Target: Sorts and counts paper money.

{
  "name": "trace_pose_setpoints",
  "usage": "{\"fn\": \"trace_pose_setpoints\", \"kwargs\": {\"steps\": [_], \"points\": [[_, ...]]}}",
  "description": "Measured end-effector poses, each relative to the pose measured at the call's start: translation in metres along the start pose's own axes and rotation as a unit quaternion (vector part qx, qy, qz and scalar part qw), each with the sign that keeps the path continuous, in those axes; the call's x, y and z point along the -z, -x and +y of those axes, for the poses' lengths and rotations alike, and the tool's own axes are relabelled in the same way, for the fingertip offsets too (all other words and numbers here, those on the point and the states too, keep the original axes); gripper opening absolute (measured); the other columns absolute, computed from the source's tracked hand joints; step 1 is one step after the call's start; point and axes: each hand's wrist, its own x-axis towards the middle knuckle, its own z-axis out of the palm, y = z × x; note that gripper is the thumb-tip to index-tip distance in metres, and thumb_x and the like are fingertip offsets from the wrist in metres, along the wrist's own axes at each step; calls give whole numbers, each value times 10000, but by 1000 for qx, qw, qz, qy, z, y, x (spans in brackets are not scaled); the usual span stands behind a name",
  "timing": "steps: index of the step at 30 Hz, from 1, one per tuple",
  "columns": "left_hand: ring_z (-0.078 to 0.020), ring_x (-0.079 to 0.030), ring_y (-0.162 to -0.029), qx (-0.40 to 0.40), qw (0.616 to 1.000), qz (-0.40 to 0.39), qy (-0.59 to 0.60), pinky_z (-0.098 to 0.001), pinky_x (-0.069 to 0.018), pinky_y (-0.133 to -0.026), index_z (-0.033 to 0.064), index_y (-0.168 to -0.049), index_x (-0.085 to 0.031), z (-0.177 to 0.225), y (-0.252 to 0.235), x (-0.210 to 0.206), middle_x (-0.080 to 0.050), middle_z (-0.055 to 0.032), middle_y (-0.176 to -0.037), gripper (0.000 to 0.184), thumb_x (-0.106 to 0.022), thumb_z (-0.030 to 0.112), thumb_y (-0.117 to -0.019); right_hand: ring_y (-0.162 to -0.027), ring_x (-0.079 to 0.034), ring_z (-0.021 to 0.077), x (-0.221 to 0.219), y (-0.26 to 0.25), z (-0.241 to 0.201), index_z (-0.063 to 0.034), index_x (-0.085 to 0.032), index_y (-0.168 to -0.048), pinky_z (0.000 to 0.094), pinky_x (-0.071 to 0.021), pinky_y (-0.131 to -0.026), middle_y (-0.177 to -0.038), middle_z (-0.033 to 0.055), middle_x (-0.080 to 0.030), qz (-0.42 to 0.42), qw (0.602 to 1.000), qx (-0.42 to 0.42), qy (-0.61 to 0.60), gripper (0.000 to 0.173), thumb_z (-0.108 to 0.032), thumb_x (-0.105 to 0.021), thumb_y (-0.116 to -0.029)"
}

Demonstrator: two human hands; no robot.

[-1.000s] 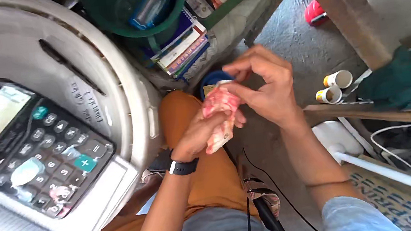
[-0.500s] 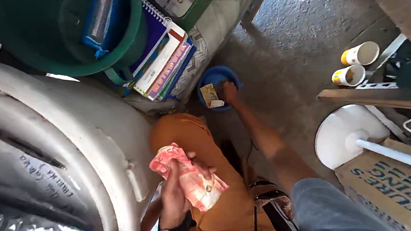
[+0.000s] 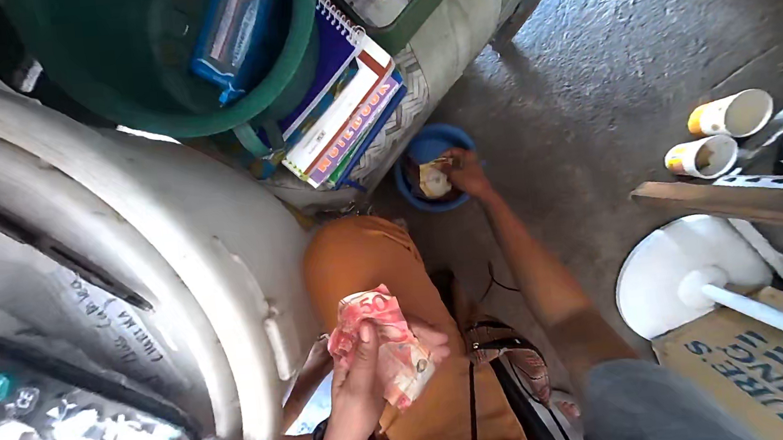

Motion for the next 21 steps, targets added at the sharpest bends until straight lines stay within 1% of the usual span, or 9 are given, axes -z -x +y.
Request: {"fn": "trace_pose_setpoints", "kwargs": {"steps": [3,6,7,9,11,14,17,19,21], "points": [[-95,-740,-793,-25,998,-48,36,-252,-624,-749,190,-1105,-703,6,0,-4,-767,1,-907,302,-527,426,-1037,-996,-664,173,36,70,-27,106,-596,-1223,341,-548,-903,-1133,205,-672,32,993,112,-26,260,-61,-531,-1035],[-103,-740,-768,-86,991,16,-103,-256,-640,-692,148,-1147,-657,8,8,-8,-773,15,-1007,264,-751,254,-924,-859,-644,18,43,160,-90,49,-628,-1165,207,-561,-779,-1044,62,-684,33,978,189,-78,194,-52,-553,-1016],[-82,-737,-782,-106,981,59,-155,-252,-644,-698,140,-1163,-626,9,13,-12,-766,55,-1014,395,-833,222,-837,-802,-643,-8,36,191,-113,26,-658,-1114,177,-561,-712,-994,32,-701,28,969,225,-99,157,-38,-588,-988],[8,-703,-931,-128,959,104,-231,-208,-615,-824,172,-1230,-596,12,25,-18,-726,173,-1061,605,-907,314,-731,-853,-674,1,16,237,-148,13,-711,-1020,158,-579,-763,-946,41,-724,-4,938,319,-136,109,-22,-635,-949],[26,-696,-967,-117,954,124,-247,-198,-605,-861,204,-1184,-649,16,38,-20,-734,191,-1047,533,-911,267,-724,-913,-690,49,-2,257,-166,42,-720,-1024,161,-557,-849,-941,106,-736,-55,909,376,-172,127,-13,-619,-969],[8,-717,-774,-35,957,162,-240,-195,-624,-709,184,-1055,-681,24,53,-11,-756,154,-893,375,-860,96,-737,-843,-698,37,-1,240,-163,92,-680,-1188,178,-569,-766,-943,100,-747,-180,910,285,-243,295,-104,-662,-969],[-15,-701,-665,43,956,162,-240,-209,-619,-615,113,-1084,-650,21,59,1,-748,125,-839,376,-787,-13,-757,-802,-724,141,4,151,-107,45,-630,-1280,310,-626,-732,-960,109,-731,-83,972,159,-152,313,-96,-613,-1000],[-7,-690,-644,67,954,153,-251,-205,-611,-593,77,-1104,-628,11,54,2,-740,124,-823,381,-755,-43,-766,-995,-717,314,-2,74,-52,62,-650,-1266,451,-582,-901,-1130,227,-710,7,996,86,28,327,-97,-654,-980],[-10,-689,-633,75,954,149,-248,-203,-609,-583,61,-1088,-639,2,46,2,-739,117,-813,363,-759,-42,-761,-1237,-598,456,-15,15,-10,66,-626,-1324,590,-465,-1057,-1324,303,-613,-1,986,16,165,427,-147,-690,-960]]}}
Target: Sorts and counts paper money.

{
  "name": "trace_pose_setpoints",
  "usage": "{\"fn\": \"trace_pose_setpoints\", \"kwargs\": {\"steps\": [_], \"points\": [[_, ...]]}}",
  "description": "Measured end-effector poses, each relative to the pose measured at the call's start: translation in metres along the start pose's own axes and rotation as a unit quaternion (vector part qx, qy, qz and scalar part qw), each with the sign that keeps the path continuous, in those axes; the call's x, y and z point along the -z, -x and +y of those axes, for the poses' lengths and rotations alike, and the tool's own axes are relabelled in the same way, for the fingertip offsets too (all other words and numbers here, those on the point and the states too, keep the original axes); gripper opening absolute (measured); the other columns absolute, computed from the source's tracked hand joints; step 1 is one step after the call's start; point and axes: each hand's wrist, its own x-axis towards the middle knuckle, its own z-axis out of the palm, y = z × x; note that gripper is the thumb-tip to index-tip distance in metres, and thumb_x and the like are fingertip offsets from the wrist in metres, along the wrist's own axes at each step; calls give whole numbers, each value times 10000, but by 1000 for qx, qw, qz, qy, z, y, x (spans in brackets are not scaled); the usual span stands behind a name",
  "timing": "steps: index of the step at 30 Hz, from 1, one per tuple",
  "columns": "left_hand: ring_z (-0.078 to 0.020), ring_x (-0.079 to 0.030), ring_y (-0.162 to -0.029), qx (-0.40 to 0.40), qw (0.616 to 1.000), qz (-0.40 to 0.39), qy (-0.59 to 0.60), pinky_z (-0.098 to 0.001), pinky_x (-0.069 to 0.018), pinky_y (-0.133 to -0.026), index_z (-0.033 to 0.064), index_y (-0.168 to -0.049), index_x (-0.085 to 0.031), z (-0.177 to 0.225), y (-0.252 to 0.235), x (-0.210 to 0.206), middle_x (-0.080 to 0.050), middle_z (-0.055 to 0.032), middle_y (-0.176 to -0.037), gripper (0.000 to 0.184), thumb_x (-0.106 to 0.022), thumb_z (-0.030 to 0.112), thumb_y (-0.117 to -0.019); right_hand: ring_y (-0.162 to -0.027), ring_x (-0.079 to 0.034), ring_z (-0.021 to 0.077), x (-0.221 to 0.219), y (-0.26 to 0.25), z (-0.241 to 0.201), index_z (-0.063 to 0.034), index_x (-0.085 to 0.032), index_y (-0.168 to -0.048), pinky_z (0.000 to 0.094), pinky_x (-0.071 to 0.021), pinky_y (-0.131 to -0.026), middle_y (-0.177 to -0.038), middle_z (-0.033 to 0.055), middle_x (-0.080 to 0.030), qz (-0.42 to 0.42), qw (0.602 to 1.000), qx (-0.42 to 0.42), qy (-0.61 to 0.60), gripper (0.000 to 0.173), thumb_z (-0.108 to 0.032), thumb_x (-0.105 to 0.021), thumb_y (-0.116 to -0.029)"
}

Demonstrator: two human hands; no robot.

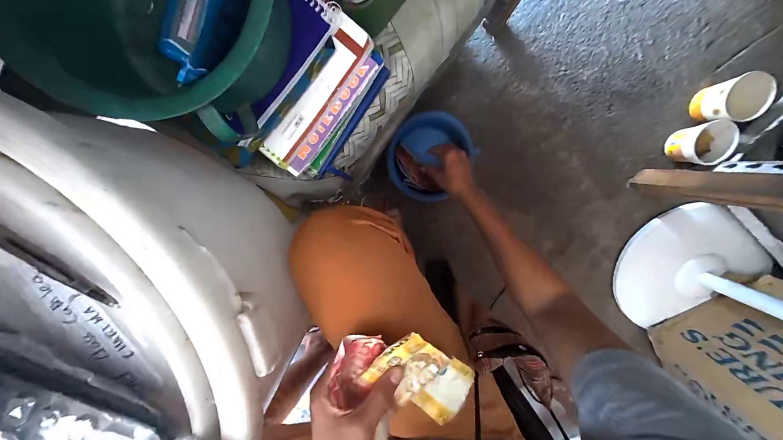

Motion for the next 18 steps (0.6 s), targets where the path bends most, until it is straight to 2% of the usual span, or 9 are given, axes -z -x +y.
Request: {"fn": "trace_pose_setpoints", "kwargs": {"steps": [2,7,9,12,16,18], "points": [[-12,-691,-641,8,1000,-1,-1,-198,-609,-591,66,-1076,-645,1,-4,-1,-741,115,-823,370,-783,-28,-746,-1328,-521,469,-22,-31,11,31,-580,-1393,624,-440,-1065,-1410,294,-552,-62,991,-49,106,535,-230,-716,-947],[-13,-694,-651,22,999,-21,19,-199,-610,-600,126,-1058,-688,1,-6,8,-753,116,-847,372,-809,-22,-739,-1334,-514,468,-45,-50,10,53,-582,-1353,654,-447,-1030,-1421,290,-542,-156,962,-98,203,601,-352,-732,-936],[-17,-701,-658,20,999,-36,35,-199,-615,-604,158,-1049,-705,-2,-7,10,-761,111,-859,369,-826,-2,-740,-1304,-531,487,-49,-54,11,68,-599,-1323,680,-455,-997,-1396,304,-556,-161,960,-100,207,597,-339,-749,-912],[-12,-694,-645,23,997,-56,47,-194,-610,-589,196,-1026,-726,-4,-9,13,-760,113,-857,340,-844,40,-748,-1293,-546,475,-56,-61,21,64,-602,-1317,652,-453,-1022,-1378,299,-570,-172,962,-87,192,538,-291,-736,-935],[-7,-687,-630,25,996,-69,56,-181,-601,-577,222,-1024,-727,-5,-10,16,-758,119,-855,338,-847,57,-754,-1280,-557,478,-50,-62,17,13,-596,-1360,670,-449,-1012,-1378,288,-580,-187,961,-100,179,513,-263,-724,-947],[-10,-684,-623,25,995,-73,64,-183,-600,-573,219,-1020,-732,-6,-11,16,-759,113,-851,337,-847,51,-752,-1261,-575,474,-48,-64,20,0,-628,-1329,668,-454,-1009,-1339,285,-610,-188,962,-90,176,455,-250,-705,-957]]}}
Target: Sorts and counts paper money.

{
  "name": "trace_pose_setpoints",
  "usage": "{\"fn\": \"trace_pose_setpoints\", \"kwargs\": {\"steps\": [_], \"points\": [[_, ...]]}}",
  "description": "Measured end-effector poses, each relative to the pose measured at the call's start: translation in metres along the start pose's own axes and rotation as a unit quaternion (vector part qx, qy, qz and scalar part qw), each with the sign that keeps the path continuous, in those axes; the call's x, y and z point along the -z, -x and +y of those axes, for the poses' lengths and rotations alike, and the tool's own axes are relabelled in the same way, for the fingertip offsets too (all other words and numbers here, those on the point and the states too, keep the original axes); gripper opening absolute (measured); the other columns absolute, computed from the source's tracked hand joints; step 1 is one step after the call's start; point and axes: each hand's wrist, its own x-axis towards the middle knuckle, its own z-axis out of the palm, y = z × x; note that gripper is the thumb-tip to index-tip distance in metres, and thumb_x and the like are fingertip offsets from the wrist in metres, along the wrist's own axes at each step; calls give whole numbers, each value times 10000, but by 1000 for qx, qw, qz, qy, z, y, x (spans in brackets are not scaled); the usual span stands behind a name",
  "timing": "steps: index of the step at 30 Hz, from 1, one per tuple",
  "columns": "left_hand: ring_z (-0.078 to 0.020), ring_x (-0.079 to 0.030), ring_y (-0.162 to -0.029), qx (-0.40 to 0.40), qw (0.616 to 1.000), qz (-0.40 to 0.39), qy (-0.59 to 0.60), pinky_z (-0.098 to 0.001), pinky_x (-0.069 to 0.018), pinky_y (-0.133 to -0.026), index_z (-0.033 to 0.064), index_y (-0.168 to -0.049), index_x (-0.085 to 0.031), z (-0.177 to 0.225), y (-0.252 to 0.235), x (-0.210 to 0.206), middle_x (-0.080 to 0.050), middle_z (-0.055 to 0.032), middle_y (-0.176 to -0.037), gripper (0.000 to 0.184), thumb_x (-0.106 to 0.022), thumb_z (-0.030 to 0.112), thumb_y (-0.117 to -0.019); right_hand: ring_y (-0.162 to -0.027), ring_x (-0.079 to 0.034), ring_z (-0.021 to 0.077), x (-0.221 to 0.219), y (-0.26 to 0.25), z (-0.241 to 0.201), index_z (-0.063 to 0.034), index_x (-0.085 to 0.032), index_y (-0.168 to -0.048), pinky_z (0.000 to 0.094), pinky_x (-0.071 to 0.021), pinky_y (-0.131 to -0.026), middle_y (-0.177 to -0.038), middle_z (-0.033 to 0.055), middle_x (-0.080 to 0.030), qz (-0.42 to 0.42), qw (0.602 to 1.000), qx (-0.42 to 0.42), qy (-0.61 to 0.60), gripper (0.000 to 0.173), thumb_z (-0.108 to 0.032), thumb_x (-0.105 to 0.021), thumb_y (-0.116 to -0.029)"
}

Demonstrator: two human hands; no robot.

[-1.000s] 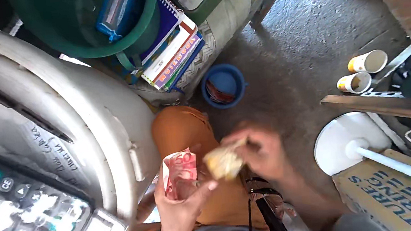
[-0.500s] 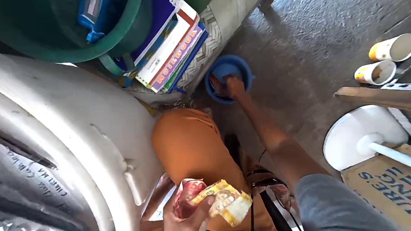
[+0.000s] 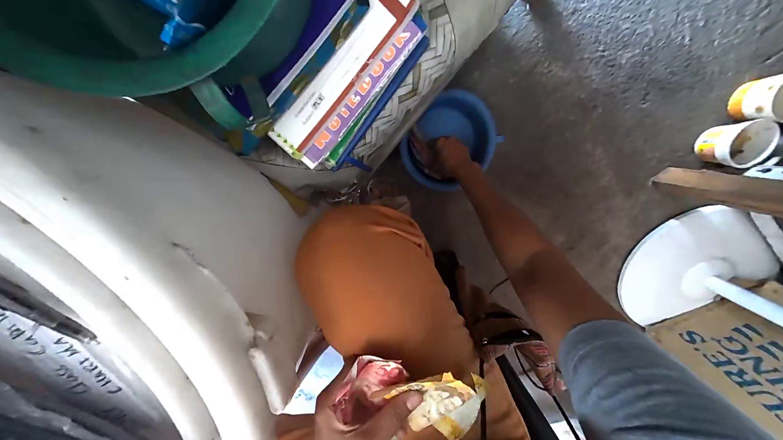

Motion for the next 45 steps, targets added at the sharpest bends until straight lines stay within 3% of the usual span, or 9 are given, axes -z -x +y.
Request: {"fn": "trace_pose_setpoints", "kwargs": {"steps": [6,13,19,21,25,28,32,37,45], "points": [[-6,-685,-624,0,1000,-12,17,-182,-601,-576,235,-1003,-748,-2,-2,2,-760,113,-851,324,-850,62,-748,-1290,-555,474,-2,-6,5,31,-625,-1337,634,-426,-1062,-1353,299,-598,-10,999,35,-32,361,-148,-578,-1027],[-13,-686,-630,3,1000,4,28,-187,-599,-570,187,-1017,-742,2,-3,-3,-762,97,-862,347,-834,-2,-741,-1220,-593,501,-24,-5,-6,26,-591,-1350,664,-492,-933,-1345,297,-599,37,994,-64,78,354,-44,-549,-1005],[-38,-690,-634,4,999,8,34,-209,-606,-591,86,-1051,-687,2,-5,1,-752,64,-832,345,-798,-32,-746,-1268,-555,530,13,24,5,73,-561,-1376,681,-431,-1037,-1336,363,-578,75,995,-33,-61,395,-163,-524,-1061],[-40,-688,-643,-8,999,21,41,-211,-605,-604,68,-1066,-671,-1,-1,3,-748,61,-833,352,-790,-30,-750,-1171,-610,467,36,60,16,113,-584,-1317,621,-458,-1025,-1251,355,-614,69,980,22,-186,367,-133,-572,-1045],[-13,-687,-666,-69,990,-87,91,-194,-598,-617,154,-1036,-703,-8,20,15,-757,93,-855,327,-800,8,-759,-660,-637,42,71,158,49,-41,-626,-1106,229,-567,-615,-854,16,-701,-9,942,132,-307,193,-126,-472,-1027],[4,-689,-752,-64,983,-169,-15,-191,-603,-692,90,-1086,-694,-12,41,19,-736,90,-904,318,-799,56,-788,-962,-671,357,71,197,65,125,-641,-1193,575,-519,-932,-1077,287,-677,-32,984,38,-170,295,-76,-668,-979],[-12,-635,-713,-82,948,-279,-128,-192,-555,-647,63,-1285,-657,-21,50,10,-725,-9,-1006,438,-769,86,-862,-660,-661,74,69,280,15,22,-674,-1070,254,-569,-639,-832,59,-719,-117,972,67,-192,150,-100,-605,-1016],[-97,-562,-635,-183,920,-307,-160,-248,-486,-549,191,-1555,-442,-25,54,-4,-694,-112,-1093,754,-721,-14,-885,-676,-650,103,49,378,-50,38,-675,-1080,305,-578,-678,-819,81,-688,-57,979,117,-157,154,-89,-620,-1011],[-49,-620,-645,-197,943,-269,-18,-208,-549,-609,29,-1213,-607,-34,34,29,-693,-17,-867,418,-753,-38,-828,-642,-650,49,17,456,-75,14,-664,-1084,223,-572,-628,-782,32,-694,-48,962,233,-130,128,-81,-617,-1013]]}}
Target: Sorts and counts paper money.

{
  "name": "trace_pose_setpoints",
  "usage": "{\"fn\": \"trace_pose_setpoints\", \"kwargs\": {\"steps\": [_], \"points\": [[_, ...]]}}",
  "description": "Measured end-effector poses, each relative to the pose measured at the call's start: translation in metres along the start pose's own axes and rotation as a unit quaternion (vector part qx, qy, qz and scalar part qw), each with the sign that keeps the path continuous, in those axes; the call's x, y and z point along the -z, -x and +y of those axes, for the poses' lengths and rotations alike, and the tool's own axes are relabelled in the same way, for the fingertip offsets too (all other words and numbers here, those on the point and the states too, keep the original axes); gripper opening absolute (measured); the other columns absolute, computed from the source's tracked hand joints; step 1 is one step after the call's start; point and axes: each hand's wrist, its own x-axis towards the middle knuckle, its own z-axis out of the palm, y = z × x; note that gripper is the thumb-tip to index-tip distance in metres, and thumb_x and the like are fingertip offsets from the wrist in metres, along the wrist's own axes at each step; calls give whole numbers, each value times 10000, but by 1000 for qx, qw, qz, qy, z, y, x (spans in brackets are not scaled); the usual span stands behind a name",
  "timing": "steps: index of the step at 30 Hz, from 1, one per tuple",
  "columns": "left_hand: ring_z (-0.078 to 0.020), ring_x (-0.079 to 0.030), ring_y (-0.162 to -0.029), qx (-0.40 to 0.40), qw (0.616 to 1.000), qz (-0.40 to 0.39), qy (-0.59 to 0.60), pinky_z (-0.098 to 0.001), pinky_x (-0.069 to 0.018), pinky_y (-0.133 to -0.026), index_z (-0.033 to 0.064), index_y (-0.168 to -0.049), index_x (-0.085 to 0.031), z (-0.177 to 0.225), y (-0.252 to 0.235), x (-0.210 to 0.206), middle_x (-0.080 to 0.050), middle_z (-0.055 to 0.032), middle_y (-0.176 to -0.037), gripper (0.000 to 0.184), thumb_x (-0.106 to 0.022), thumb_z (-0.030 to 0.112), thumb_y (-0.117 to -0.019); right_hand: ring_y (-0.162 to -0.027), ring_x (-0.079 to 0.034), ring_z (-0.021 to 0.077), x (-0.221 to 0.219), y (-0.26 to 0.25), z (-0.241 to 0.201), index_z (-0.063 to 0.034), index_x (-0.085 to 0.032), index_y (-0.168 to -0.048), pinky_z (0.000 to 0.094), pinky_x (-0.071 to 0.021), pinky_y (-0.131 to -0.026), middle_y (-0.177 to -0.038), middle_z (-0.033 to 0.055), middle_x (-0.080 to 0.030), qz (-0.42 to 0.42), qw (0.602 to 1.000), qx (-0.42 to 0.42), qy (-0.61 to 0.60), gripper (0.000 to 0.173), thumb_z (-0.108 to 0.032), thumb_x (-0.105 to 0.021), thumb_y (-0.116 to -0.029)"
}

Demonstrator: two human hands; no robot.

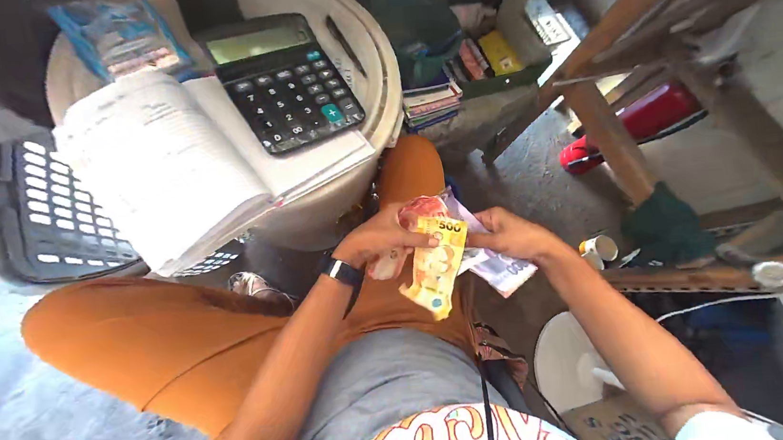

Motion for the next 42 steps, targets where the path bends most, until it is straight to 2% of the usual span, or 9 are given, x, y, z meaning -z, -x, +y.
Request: {"fn": "trace_pose_setpoints", "kwargs": {"steps": [4,6,11,17,23,29,34,38,42], "points": [[-63,-647,-689,-36,991,110,72,-228,-575,-647,43,-1203,-594,-7,24,-3,-700,-17,-896,382,-704,-60,-851,-669,-654,50,-17,-4,12,26,-651,-1096,231,-579,-662,-801,31,-694,54,998,25,-29,127,-60,-607,-1013],[-39,-596,-586,-29,982,175,72,-187,-526,-547,76,-1144,-610,-7,35,-12,-684,-1,-813,322,-691,-62,-864,-681,-657,47,-29,-6,14,38,-652,-1093,238,-584,-677,-809,36,-693,79,995,50,-28,132,-57,-597,-1019],[-64,-549,-624,-3,975,221,-7,-219,-492,-567,53,-1280,-579,-9,48,-8,-651,-58,-895,424,-717,-31,-888,-714,-646,37,-42,-12,18,68,-647,-1102,231,-564,-710,-837,49,-682,99,994,32,-20,165,-68,-600,-1022],[-99,-543,-576,14,967,247,-53,-245,-478,-526,19,-1195,-630,-16,49,-17,-654,-91,-836,314,-737,24,-900,-704,-621,91,-34,-15,16,66,-653,-1128,278,-553,-703,-850,99,-666,81,996,-19,41,189,-85,-619,-1020],[-60,-591,-613,32,950,309,-6,-235,-533,-592,-24,-1148,-637,-30,28,-7,-665,-47,-826,285,-749,50,-897,-772,-648,207,-4,-32,9,79,-656,-1149,417,-558,-768,-923,180,-675,74,988,-31,135,221,-97,-607,-1025],[-53,-557,-544,80,987,141,-22,-221,-497,-518,40,-1085,-656,-34,43,-43,-647,-15,-739,219,-754,103,-899,-865,-657,370,42,-73,-17,102,-684,-1004,596,-510,-826,-940,262,-672,99,955,-24,278,208,-100,-632,-991],[-33,-598,-582,0,998,27,63,-181,-522,-537,70,-1191,-635,-22,37,-48,-696,-6,-823,321,-725,8,-890,-1006,-638,453,31,-94,-75,108,-649,-1025,649,-474,-864,-1044,309,-646,117,919,-44,375,240,-127,-624,-989],[-47,-601,-631,-47,996,39,69,-178,-515,-533,113,-1485,-485,-16,43,-37,-698,-48,-1072,655,-696,-35,-882,-886,-661,353,29,-89,-77,81,-668,-1068,573,-516,-836,-983,248,-668,65,937,-21,343,219,-125,-634,-1000],[-89,-673,-862,-71,992,88,53,-243,-582,-678,136,-1589,-338,-28,34,-13,-633,-86,-1320,840,-747,18,-864,-841,-662,315,12,-73,-57,62,-675,-1097,538,-536,-813,-947,217,-674,-11,944,-18,329,224,-142,-629,-1018]]}}
